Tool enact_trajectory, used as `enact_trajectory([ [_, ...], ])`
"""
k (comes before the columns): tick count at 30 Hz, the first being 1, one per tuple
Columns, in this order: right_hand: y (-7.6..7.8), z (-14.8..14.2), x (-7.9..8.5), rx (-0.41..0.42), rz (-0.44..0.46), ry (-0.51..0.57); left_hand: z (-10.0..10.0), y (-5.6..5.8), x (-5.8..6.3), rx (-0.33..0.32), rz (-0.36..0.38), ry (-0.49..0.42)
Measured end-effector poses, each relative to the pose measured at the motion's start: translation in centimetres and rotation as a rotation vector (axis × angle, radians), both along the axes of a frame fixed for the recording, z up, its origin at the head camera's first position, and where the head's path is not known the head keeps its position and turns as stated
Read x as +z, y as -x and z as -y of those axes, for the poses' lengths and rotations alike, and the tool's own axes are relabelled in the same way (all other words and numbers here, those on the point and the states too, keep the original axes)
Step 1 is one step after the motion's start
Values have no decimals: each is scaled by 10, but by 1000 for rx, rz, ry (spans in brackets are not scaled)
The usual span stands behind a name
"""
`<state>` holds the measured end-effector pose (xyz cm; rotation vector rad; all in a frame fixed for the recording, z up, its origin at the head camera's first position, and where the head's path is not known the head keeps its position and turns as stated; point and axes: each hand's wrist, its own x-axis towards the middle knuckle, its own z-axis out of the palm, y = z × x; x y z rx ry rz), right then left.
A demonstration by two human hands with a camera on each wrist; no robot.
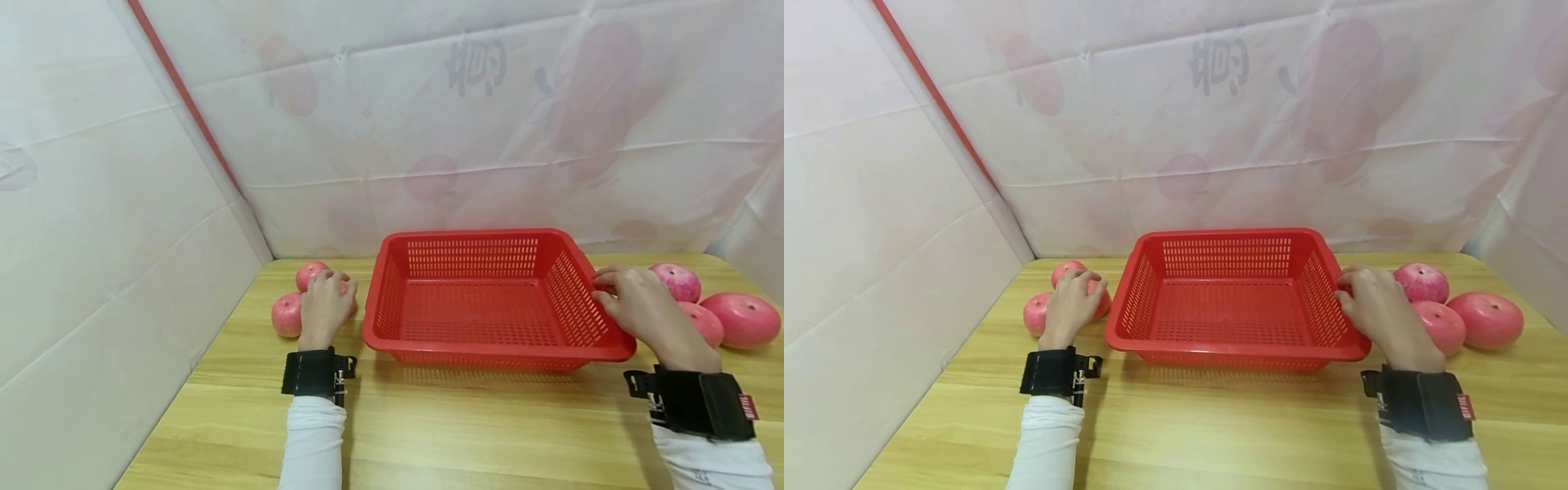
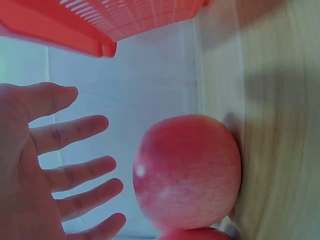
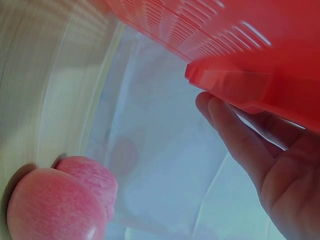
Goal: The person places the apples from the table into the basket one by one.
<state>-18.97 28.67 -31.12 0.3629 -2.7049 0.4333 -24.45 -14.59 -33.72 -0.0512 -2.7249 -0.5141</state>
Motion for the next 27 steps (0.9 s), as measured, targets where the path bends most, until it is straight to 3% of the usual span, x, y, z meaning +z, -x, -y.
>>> enact_trajectory([
  [11,0,0,-1,1,1,4,6,0,-6,8,130,-8],
  [27,0,0,1,7,-4,-2,6,2,-12,11,167,-10],
])
